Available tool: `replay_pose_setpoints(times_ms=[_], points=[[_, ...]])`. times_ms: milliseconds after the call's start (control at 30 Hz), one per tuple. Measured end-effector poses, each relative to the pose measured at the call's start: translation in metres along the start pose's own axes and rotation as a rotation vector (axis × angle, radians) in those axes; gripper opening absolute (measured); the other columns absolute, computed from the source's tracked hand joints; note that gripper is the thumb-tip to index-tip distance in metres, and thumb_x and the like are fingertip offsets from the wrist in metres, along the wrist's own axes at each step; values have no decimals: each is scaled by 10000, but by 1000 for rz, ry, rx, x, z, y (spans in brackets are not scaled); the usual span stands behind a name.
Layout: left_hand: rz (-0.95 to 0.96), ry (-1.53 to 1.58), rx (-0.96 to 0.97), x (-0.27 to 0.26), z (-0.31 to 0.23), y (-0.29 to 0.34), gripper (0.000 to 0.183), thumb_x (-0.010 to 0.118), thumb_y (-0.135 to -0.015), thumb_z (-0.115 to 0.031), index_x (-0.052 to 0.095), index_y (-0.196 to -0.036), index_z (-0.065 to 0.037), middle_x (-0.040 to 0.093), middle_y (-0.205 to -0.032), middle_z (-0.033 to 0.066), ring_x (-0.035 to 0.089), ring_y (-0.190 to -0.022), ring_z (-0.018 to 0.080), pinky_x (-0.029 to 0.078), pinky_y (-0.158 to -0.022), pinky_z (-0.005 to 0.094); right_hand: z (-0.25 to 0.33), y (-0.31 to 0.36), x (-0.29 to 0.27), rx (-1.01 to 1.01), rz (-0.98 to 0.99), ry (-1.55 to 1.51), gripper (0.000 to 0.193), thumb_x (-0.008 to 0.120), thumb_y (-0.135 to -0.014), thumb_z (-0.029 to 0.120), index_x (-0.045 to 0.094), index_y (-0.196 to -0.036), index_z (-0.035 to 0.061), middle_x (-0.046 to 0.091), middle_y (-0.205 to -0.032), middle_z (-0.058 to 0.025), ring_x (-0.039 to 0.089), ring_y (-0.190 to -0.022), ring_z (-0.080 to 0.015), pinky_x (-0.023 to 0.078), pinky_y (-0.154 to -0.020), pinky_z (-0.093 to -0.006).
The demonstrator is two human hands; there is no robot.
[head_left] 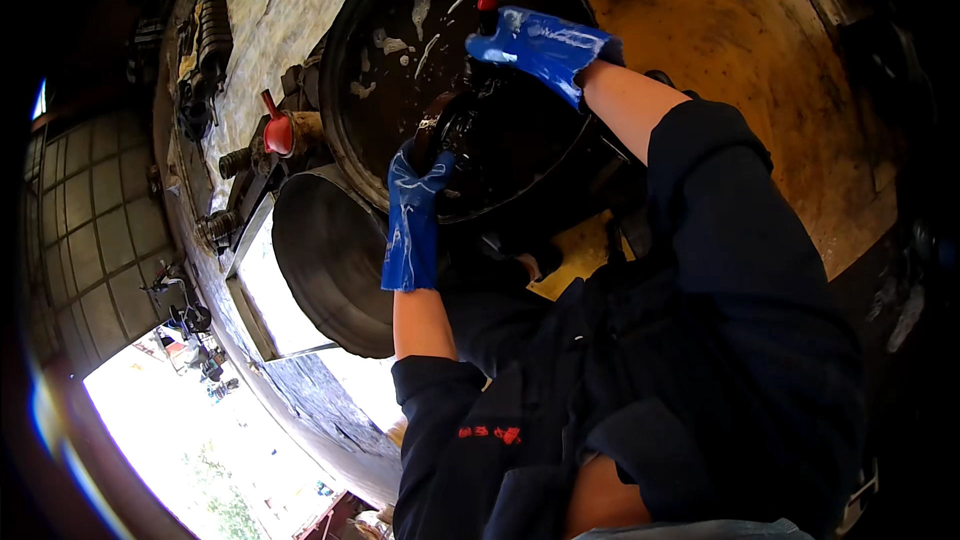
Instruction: The person cleans various curved metal components by submerging them in a bucket of dark liquid and scrubbing them with a brush before placing them on a wooden pallet.
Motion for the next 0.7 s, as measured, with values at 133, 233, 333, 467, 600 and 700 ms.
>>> replay_pose_setpoints(times_ms=[133,233,333,467,600,700], points=[[78,28,9,-24,37,-18,474,783,-849,-31,614,-1287,31,723,-1040,86,694,-895,154,573,-806,291,62,4,31,-127,199,-168,381,633,-924,459,740,-854,101,699,-752,-40,644,-692,-178,499,-670,-363],[-48,-235,248,-21,30,-14,487,782,-848,-33,604,-1297,26,725,-1045,91,697,-906,168,577,-807,298,86,17,60,-219,327,63,304,611,-910,366,692,-779,104,688,-725,-37,633,-678,-167,482,-652,-369],[65,-106,35,-11,34,-21,509,780,-850,-30,591,-1319,23,715,-1133,109,693,-1000,194,575,-879,314,40,-9,64,-119,225,51,294,606,-889,339,702,-779,83,676,-716,-61,627,-666,-191,480,-652,-361],[-121,7,23,-17,31,-6,538,811,-846,-30,588,-1333,18,689,-1220,136,682,-1060,220,573,-931,339,-7,0,29,36,51,-106,360,629,-897,405,746,-918,65,686,-776,-89,638,-746,-207,494,-723,-351],[-164,98,-72,-20,16,-4,530,819,-836,-6,615,-1325,0,721,-1149,125,702,-1000,227,593,-880,343,-21,18,15,82,-15,-10,385,652,-896,404,730,-1054,62,718,-863,-120,679,-825,-242,514,-787,-365],[-168,188,-112,-33,27,-12,465,813,-839,-5,639,-1271,-17,723,-1034,93,694,-850,200,586,-743,326,-15,28,13,66,56,12,400,673,-896,411,724,-978,22,711,-829,-132,677,-779,-249,520,-766,-376]])
Point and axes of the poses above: each hand's wrist, its own y-axis away from the middle knuckle, its own x-axis out of the palm, z = x × y, the point moved 6 cm from there along -y, towards the middle knuckle
